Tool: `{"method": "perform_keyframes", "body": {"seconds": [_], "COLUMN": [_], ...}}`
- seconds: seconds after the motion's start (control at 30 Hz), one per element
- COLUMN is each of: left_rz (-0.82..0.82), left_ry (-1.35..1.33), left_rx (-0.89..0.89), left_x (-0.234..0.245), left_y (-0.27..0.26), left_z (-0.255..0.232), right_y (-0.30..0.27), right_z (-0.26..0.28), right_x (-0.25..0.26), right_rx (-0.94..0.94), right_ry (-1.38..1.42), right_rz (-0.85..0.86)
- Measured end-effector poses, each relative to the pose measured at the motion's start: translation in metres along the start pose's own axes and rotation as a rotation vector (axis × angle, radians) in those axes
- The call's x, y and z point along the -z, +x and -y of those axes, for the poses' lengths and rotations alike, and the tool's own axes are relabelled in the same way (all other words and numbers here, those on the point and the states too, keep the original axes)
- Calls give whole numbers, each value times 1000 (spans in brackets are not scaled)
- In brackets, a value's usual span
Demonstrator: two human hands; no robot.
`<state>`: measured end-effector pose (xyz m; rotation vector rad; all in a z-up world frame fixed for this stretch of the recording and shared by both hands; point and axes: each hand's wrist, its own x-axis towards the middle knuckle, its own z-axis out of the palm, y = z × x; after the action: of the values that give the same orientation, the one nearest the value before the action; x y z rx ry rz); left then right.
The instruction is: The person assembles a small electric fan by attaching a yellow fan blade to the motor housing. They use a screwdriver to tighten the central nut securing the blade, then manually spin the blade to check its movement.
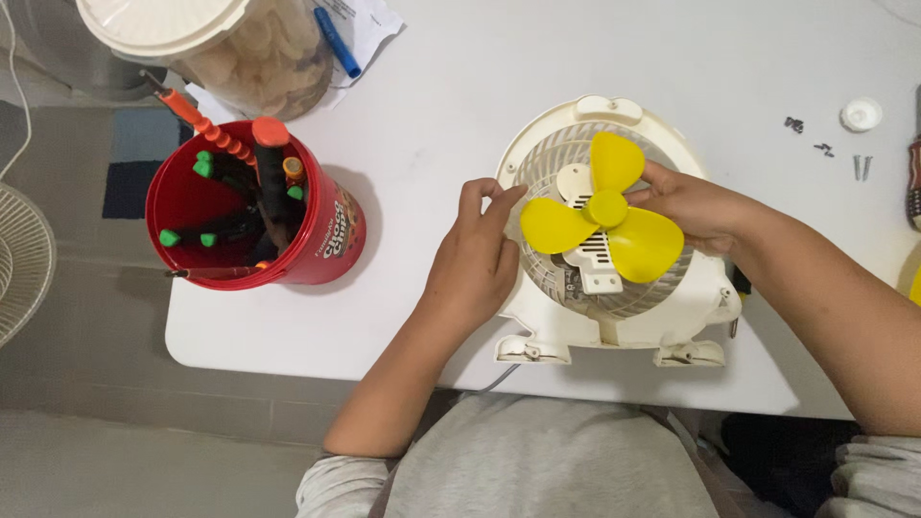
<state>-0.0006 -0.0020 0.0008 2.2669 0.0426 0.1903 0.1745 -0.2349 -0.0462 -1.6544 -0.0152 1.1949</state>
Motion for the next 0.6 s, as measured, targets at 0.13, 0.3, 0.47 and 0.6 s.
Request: {"method": "perform_keyframes", "body": {"seconds": [0.13,0.3,0.47,0.6], "left_rz": [-24,-22,9,-18], "left_ry": [3,19,36,63], "left_rx": [-23,-8,44,35], "left_x": [0,2,3,1], "left_y": [-1,0,3,4], "left_z": [1,2,5,10], "right_y": [1,4,5,8], "right_z": [-5,-6,-5,-6], "right_x": [-2,-7,-9,-12], "right_rx": [54,55,57,45], "right_ry": [-1,16,34,-102], "right_rz": [-7,-72,-40,-93]}}
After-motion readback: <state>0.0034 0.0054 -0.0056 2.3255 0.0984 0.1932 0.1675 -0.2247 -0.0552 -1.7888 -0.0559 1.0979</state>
